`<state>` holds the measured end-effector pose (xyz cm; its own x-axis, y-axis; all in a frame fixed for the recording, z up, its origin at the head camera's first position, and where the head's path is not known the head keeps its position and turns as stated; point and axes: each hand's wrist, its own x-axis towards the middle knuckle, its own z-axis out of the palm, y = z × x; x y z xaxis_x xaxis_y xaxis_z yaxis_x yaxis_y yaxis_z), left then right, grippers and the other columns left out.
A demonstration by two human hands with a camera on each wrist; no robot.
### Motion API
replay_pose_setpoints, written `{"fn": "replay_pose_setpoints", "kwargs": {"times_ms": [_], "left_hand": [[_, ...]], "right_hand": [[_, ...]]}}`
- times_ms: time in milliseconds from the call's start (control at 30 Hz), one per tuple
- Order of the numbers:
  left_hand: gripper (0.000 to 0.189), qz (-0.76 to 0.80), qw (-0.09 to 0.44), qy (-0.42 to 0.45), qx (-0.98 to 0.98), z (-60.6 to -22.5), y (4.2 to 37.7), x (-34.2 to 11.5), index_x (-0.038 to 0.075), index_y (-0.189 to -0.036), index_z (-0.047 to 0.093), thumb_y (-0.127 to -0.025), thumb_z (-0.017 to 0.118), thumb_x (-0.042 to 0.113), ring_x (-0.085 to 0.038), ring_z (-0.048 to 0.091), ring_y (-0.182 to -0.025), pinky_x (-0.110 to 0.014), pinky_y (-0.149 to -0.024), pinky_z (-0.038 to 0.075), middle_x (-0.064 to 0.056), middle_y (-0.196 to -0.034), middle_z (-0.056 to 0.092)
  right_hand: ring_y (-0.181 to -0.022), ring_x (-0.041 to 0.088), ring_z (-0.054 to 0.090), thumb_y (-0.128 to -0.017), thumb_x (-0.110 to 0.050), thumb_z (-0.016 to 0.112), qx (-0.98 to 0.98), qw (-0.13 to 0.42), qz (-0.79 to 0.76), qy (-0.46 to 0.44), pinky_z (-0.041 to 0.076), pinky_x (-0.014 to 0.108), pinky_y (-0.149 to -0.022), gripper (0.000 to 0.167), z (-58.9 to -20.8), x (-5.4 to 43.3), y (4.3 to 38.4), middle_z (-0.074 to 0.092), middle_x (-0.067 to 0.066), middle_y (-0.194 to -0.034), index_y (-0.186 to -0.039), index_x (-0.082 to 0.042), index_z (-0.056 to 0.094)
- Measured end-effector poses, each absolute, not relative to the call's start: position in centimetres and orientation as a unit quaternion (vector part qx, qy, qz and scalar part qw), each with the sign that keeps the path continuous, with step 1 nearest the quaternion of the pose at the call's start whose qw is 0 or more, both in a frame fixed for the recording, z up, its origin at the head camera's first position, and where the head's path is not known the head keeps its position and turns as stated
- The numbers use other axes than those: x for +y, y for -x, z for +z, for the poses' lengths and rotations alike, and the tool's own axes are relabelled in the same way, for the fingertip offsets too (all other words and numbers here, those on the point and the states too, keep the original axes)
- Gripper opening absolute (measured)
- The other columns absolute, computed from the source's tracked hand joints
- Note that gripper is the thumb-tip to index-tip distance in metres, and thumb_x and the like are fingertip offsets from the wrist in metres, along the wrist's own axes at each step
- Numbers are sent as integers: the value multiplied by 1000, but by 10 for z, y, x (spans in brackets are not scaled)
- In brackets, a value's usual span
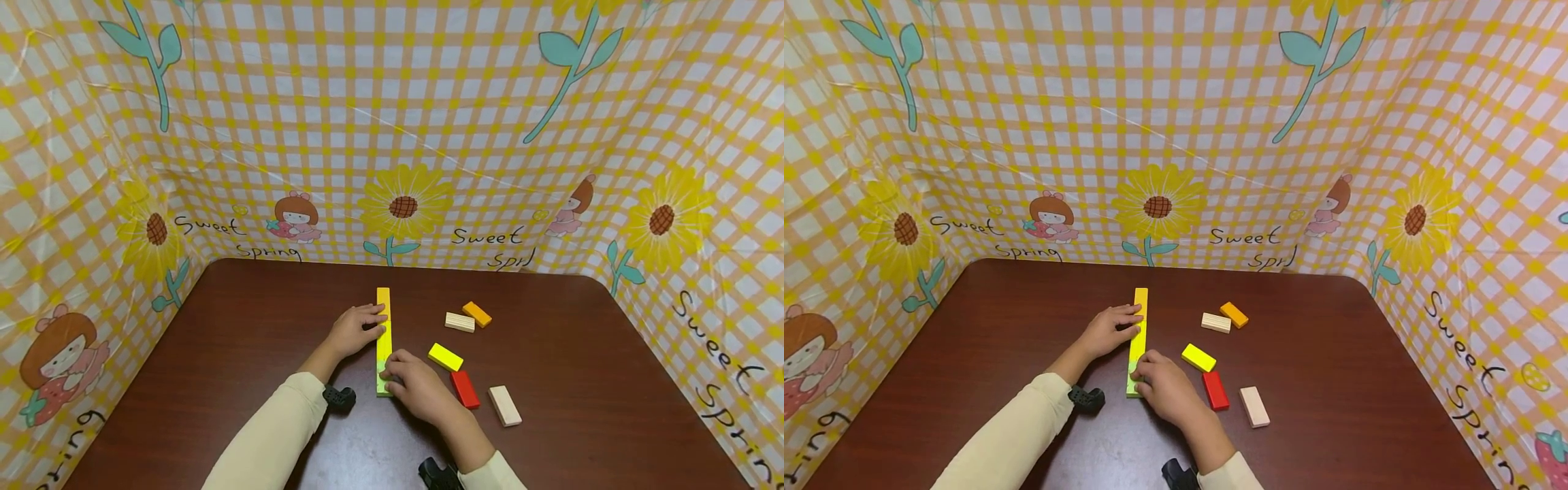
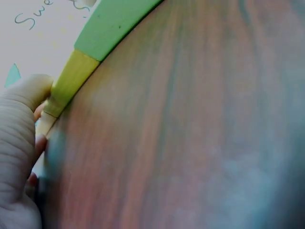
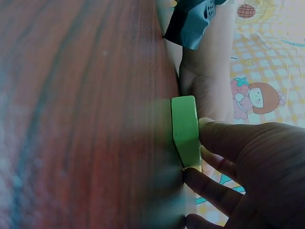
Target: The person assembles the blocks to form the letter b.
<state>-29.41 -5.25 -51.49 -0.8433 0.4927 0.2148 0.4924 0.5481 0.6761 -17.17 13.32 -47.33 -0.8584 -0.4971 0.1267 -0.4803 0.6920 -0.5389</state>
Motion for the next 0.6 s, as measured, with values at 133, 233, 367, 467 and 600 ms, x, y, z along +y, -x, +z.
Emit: {"fn": "replay_pose_setpoints", "kwargs": {"times_ms": [133, 233, 367, 467, 600], "left_hand": [[39, 375, 18, -291, 880, -512, 291, -55, 10, -135, 63, -99, 63, 25, -25, 36, -143, -54, -118, 17, -1, -150, 47], [40, 372, 27, -292, 881, -512, 290, -56, 10, -136, 63, -99, 64, 26, -26, 35, -143, -54, -119, 16, -1, -150, 46], [40, 376, 38, -295, 878, -510, 286, -58, 10, -135, 63, -98, 65, 26, -26, 34, -144, -54, -119, 14, -2, -151, 46], [41, 381, 46, -300, 873, -509, 282, -59, 9, -135, 63, -98, 66, 26, -27, 33, -144, -55, -119, 13, -2, -151, 46], [42, 380, 54, -307, 871, -508, 279, -61, 9, -136, 62, -97, 66, 26, -27, 32, -145, -56, -119, 12, -2, -151, 45]], "right_hand": [[-90, 15, 56, -88, -3, 72, 919, 13, -289, 269, 52, 37, -83, 13, -472, 133, 172, 56, -2, -105, -100, -7, 75], [-91, 15, 56, -89, -4, 72, 918, 18, -294, 267, 52, 38, -84, 13, -473, 134, 173, 56, -2, -105, -101, -7, 75], [-94, 17, 56, -89, -3, 71, 913, 27, -308, 264, 52, 39, -86, 13, -476, 135, 174, 56, -1, -107, -101, -7, 75], [-96, 18, 57, -89, -2, 71, 910, 30, -322, 260, 52, 39, -87, 12, -477, 136, 174, 56, -1, -107, -100, -7, 75], [-97, 18, 57, -90, -2, 70, 907, 33, -333, 254, 52, 39, -86, 11, -478, 137, 176, 57, -1, -107, -99, -7, 74]]}}
